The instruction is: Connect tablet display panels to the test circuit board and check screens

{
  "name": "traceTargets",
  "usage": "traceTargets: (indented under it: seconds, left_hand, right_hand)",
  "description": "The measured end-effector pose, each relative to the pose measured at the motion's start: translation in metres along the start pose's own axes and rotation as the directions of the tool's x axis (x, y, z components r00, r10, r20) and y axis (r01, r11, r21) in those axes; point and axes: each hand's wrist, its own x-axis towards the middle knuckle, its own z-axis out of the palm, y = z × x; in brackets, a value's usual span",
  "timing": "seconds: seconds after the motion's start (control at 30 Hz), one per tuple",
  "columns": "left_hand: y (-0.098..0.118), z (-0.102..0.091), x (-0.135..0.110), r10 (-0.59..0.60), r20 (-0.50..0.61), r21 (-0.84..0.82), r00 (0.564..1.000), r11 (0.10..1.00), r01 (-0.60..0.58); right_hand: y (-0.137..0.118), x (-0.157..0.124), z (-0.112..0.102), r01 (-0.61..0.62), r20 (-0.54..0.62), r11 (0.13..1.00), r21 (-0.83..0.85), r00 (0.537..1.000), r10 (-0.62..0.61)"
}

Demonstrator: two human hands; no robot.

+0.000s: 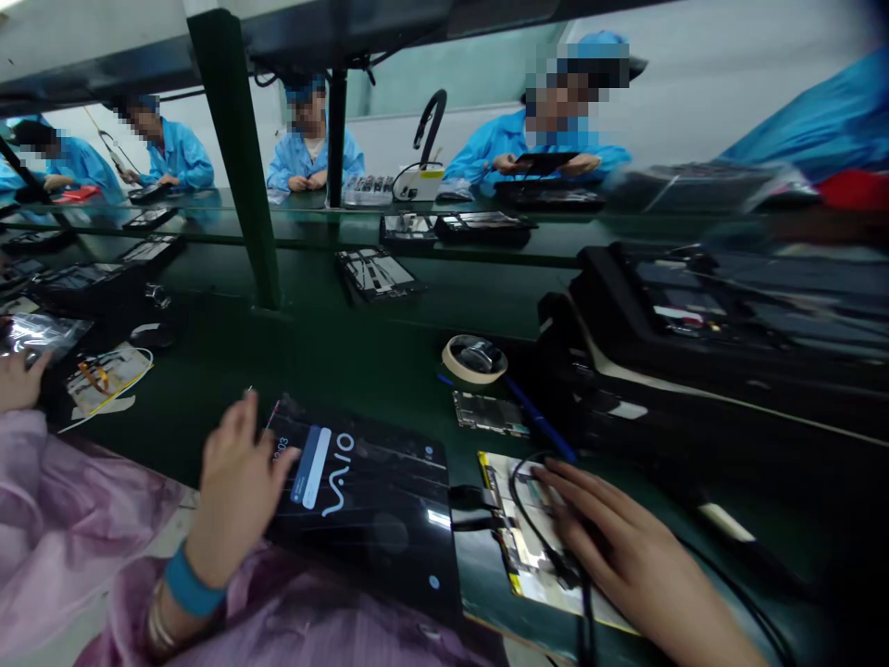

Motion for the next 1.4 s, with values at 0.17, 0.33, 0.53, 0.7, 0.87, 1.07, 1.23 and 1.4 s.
traceTargets:
  seconds: [0.17, 0.33, 0.53, 0.7, 0.87, 1.07, 1.23, 1.4]
  left_hand:
    - [-0.060, 0.006, -0.007, -0.163, -0.030, -0.007, 0.986, 0.987, 0.163]
    - [-0.059, 0.020, -0.007, -0.092, 0.027, -0.268, 0.995, 0.959, 0.096]
    - [-0.056, 0.014, 0.006, -0.134, 0.165, -0.394, 0.977, 0.899, 0.190]
    - [-0.046, 0.002, 0.020, -0.111, 0.224, -0.377, 0.968, 0.906, 0.191]
    - [-0.030, -0.019, 0.032, 0.010, 0.211, -0.362, 0.977, 0.930, 0.069]
    - [0.038, -0.064, 0.048, 0.432, 0.113, -0.481, 0.895, 0.812, -0.331]
    - [0.147, -0.060, 0.082, 0.658, 0.278, -0.528, 0.700, 0.713, -0.461]
    - [0.190, -0.018, 0.105, 0.608, 0.522, -0.476, 0.598, 0.790, -0.387]
  right_hand:
    - [0.004, -0.001, 0.001, -0.048, 0.043, 0.998, 0.046, 0.998, 0.046]
    - [-0.001, 0.002, -0.003, -0.067, 0.051, 0.994, 0.081, 0.997, 0.063]
    - [-0.012, 0.007, -0.010, -0.134, 0.085, 0.988, 0.077, 0.988, 0.127]
    - [-0.016, 0.009, -0.012, -0.147, 0.074, 0.985, 0.088, 0.987, 0.141]
    - [-0.016, 0.008, -0.012, -0.168, 0.071, 0.983, 0.072, 0.984, 0.163]
    - [-0.020, 0.010, -0.015, -0.192, 0.079, 0.979, 0.065, 0.979, 0.187]
    - [-0.022, 0.012, -0.018, -0.229, 0.105, 0.969, 0.092, 0.970, 0.219]
    - [-0.025, 0.015, -0.025, -0.286, 0.109, 0.946, 0.151, 0.956, 0.272]
